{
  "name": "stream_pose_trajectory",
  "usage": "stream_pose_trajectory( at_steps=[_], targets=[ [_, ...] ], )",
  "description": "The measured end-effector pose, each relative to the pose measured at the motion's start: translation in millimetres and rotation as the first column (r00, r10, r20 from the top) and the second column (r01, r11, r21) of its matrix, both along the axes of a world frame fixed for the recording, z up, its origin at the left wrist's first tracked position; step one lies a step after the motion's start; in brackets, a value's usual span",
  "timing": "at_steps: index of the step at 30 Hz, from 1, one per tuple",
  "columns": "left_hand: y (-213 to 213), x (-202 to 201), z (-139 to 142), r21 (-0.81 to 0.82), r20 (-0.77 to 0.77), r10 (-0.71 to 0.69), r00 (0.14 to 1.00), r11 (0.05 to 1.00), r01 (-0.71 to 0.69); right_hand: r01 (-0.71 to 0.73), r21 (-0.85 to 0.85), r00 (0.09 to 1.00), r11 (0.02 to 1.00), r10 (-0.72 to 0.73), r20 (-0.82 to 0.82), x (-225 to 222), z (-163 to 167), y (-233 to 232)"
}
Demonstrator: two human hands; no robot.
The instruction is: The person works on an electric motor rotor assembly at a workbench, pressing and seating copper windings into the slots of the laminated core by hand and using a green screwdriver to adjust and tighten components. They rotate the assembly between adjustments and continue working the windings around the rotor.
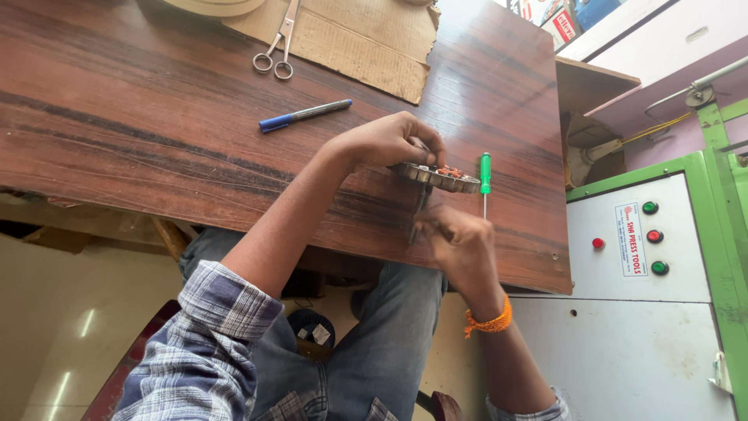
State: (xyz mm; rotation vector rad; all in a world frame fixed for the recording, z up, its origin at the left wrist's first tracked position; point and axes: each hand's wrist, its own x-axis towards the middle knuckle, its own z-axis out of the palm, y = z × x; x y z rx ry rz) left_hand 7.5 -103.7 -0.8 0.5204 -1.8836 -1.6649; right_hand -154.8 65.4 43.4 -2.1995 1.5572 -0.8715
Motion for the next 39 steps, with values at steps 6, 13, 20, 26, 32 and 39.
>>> stream_pose_trajectory(
  at_steps=[6,13,20,26,32,39],
  targets=[
    [58.5,2.6,5.5,-0.538,-0.364,0.382,0.849,0.658,-0.527,0.001,0.03,0.999,1.0,0.0,-0.044,-10.8,-21.8,12.2],
    [87.3,-2.2,7.8,-0.723,-0.176,0.541,0.822,0.496,-0.481,0.153,0.078,0.981,0.985,-0.161,0.109,-44.4,-3.6,19.3],
    [82.7,-2.6,1.5,-0.755,-0.216,0.531,0.819,0.442,-0.485,0.265,-0.124,0.963,0.956,-0.256,0.082,-59.4,41.1,13.5],
    [86.7,-1.5,2.9,-0.752,-0.211,0.566,0.797,0.427,-0.502,0.192,-0.208,0.981,0.959,-0.188,0.038,-36.6,59.6,-11.2],
    [88.3,1.5,10.3,-0.743,-0.196,0.564,0.802,0.448,-0.497,0.158,-0.185,0.987,0.97,-0.156,0.024,-31.0,57.3,-54.9],
    [62.0,-2.6,20.6,-0.163,0.079,0.474,0.877,0.874,-0.457,0.071,-0.16,0.99,0.984,-0.089,-0.108,-33.5,45.6,-99.5]
  ],
)
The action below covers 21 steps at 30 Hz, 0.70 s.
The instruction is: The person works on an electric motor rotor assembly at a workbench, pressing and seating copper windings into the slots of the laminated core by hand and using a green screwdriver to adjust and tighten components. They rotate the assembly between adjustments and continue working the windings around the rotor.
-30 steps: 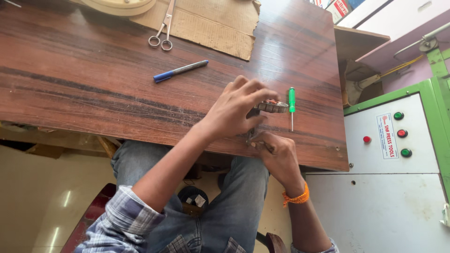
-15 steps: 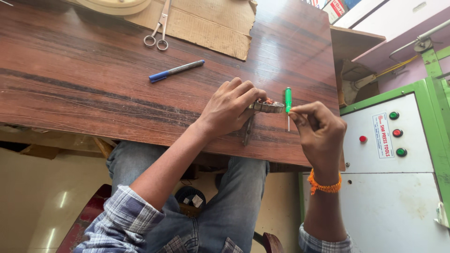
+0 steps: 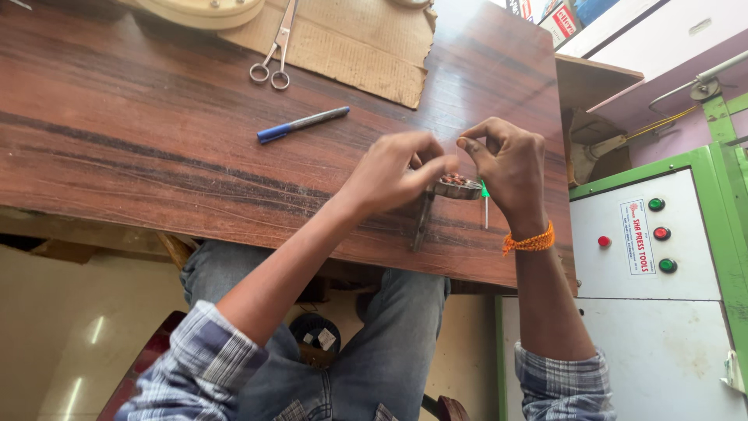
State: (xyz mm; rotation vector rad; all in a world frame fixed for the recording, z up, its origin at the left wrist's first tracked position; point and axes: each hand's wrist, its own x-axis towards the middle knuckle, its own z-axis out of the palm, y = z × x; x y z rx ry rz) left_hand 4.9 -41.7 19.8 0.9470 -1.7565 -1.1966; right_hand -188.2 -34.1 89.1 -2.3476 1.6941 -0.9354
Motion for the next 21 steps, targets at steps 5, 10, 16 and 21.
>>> stream_pose_trajectory(
  at_steps=[5,10,16,21],
  targets=[
    [-53.2,-24.3,8.7,-0.038,0.095,0.046,0.994,0.998,-0.042,0.014,-0.033,0.999,0.999,-0.016,-0.046,1.4,-3.9,-10.7],
    [-63.7,-31.0,-1.3,0.077,0.046,-0.237,0.97,0.969,0.233,0.076,-0.018,0.997,0.997,-0.077,-0.005,4.5,4.8,0.7],
    [-69.5,-7.0,-18.5,-0.051,-0.147,-0.508,0.849,0.861,0.507,0.049,0.229,0.985,0.972,-0.086,0.152,4.0,19.2,53.1],
    [-66.4,0.6,-20.2,-0.032,-0.141,-0.502,0.854,0.864,0.502,0.003,0.25,0.983,0.968,-0.049,0.176,17.6,16.7,77.2]
  ],
)
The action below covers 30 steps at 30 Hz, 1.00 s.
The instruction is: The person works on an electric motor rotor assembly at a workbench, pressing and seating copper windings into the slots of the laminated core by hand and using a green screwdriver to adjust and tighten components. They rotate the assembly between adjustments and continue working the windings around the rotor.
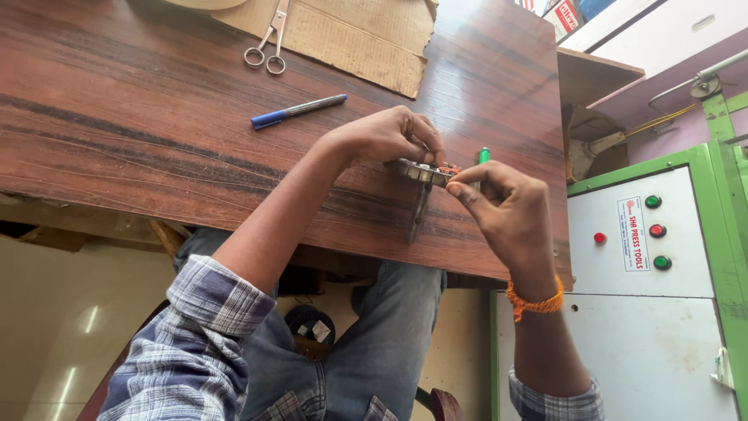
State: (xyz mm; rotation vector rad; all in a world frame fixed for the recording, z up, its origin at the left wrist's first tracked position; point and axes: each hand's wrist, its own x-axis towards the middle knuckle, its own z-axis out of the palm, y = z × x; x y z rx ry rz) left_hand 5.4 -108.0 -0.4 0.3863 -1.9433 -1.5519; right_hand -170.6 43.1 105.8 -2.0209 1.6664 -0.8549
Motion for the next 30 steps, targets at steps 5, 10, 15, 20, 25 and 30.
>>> stream_pose_trajectory(
  at_steps=[5,10,15,20,25,30],
  targets=[
    [2.0,0.1,1.7,0.095,0.103,0.025,0.994,0.995,-0.035,-0.006,-0.08,0.994,0.997,-0.003,-0.105,10.0,-22.3,14.6],
    [2.5,0.6,-0.7,-0.015,0.081,0.02,0.997,1.0,-0.019,-0.24,-0.193,0.945,0.951,0.183,-0.273,14.6,-55.5,21.6],
    [28.0,4.5,11.7,-0.195,-0.042,0.383,0.923,0.903,-0.384,-0.194,-0.177,0.95,0.965,0.139,-0.28,7.4,-78.3,31.1],
    [92.0,-0.4,8.6,-0.631,-0.168,0.556,0.814,0.574,-0.522,-0.045,-0.068,0.991,0.997,0.036,-0.13,-12.5,-92.3,41.4],
    [95.3,-4.9,5.0,-0.669,-0.168,0.635,0.754,0.488,-0.56,0.111,0.003,0.994,0.994,-0.111,-0.013,-40.4,-78.2,44.9],
    [92.2,-7.3,-2.7,-0.713,-0.184,0.648,0.739,0.43,-0.554,0.175,-0.125,0.984,0.977,-0.168,0.065,-52.5,-42.7,44.8]
  ],
)
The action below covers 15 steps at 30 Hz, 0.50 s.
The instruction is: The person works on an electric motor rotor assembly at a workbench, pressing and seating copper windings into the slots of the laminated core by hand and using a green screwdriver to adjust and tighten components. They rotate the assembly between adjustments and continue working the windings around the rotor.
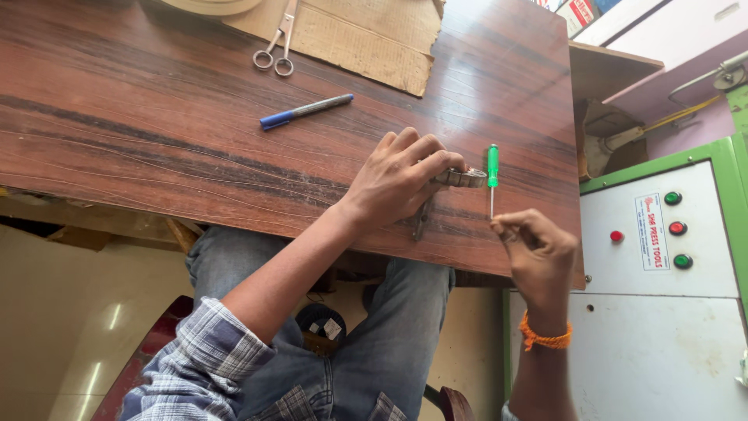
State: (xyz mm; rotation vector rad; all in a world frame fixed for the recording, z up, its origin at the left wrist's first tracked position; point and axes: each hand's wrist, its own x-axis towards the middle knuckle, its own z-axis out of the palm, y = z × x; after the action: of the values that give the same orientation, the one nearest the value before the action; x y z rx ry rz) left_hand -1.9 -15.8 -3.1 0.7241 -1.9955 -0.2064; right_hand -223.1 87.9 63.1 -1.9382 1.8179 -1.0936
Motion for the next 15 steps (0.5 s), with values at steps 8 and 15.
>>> stream_pose_trajectory(
  at_steps=[8,15],
  targets=[
    [1.5,-0.6,-0.8,-0.031,0.009,0.042,0.999,0.999,-0.042,-0.108,-0.135,0.986,0.985,0.089,-0.14,27.6,38.7,-35.6],
    [2.5,2.8,2.1,-0.024,-0.012,0.012,1.0,1.0,-0.012,-0.145,-0.066,0.989,0.987,0.141,-0.054,41.7,35.6,-60.3]
  ],
)
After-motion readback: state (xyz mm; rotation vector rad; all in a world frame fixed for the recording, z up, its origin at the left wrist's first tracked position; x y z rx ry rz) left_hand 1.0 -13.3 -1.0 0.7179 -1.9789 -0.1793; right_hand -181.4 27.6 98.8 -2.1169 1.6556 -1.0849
